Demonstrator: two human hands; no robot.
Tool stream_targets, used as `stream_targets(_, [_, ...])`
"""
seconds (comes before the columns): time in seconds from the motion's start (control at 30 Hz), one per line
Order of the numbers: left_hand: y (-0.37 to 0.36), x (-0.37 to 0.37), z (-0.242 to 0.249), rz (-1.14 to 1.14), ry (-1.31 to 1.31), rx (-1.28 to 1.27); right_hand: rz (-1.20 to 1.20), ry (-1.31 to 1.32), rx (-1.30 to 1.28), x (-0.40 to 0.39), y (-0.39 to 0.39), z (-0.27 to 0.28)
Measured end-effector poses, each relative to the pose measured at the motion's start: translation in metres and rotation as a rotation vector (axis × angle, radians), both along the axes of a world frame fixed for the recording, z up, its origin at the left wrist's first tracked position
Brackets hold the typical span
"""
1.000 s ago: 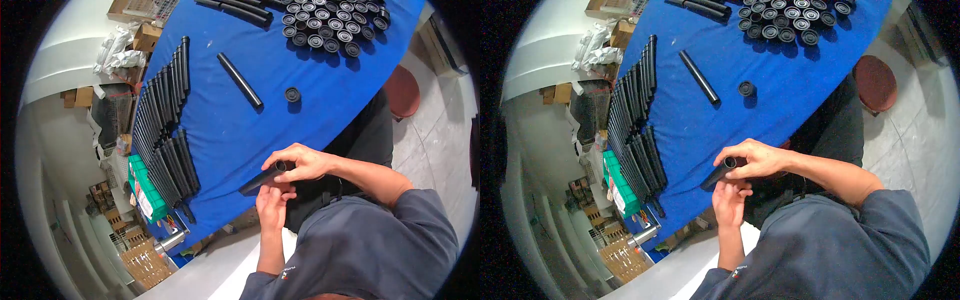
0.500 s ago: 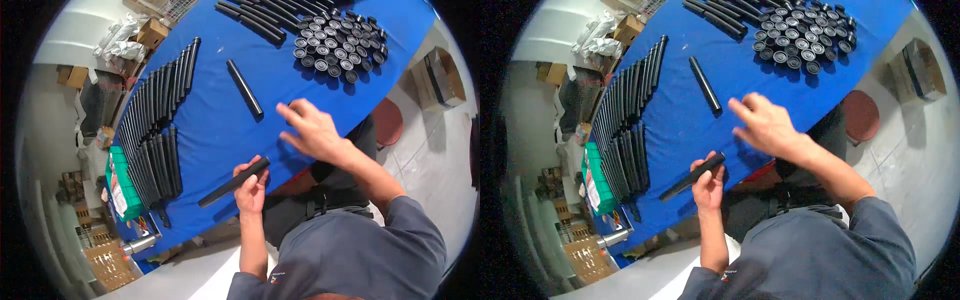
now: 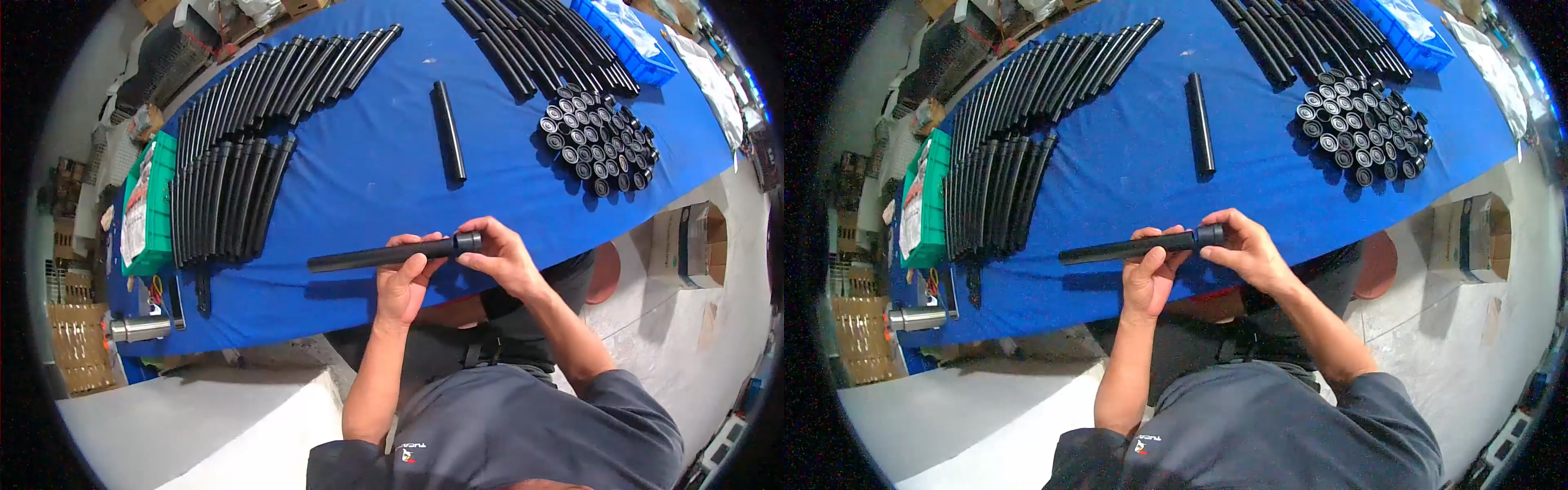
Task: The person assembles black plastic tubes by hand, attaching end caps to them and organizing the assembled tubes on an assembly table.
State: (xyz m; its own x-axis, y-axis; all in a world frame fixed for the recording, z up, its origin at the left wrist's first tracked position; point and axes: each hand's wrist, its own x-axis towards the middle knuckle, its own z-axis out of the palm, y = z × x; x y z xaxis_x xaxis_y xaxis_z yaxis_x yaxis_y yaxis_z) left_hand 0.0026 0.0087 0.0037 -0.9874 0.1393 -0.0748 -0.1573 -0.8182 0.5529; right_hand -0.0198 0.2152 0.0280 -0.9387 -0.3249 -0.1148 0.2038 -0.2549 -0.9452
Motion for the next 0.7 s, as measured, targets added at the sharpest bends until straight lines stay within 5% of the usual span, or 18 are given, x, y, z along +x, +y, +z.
stream_targets(0.7, [0.007,0.002,0.010,0.045,-0.091,-0.145,-0.060,0.268,0.272,0.008,-0.003,-0.005])
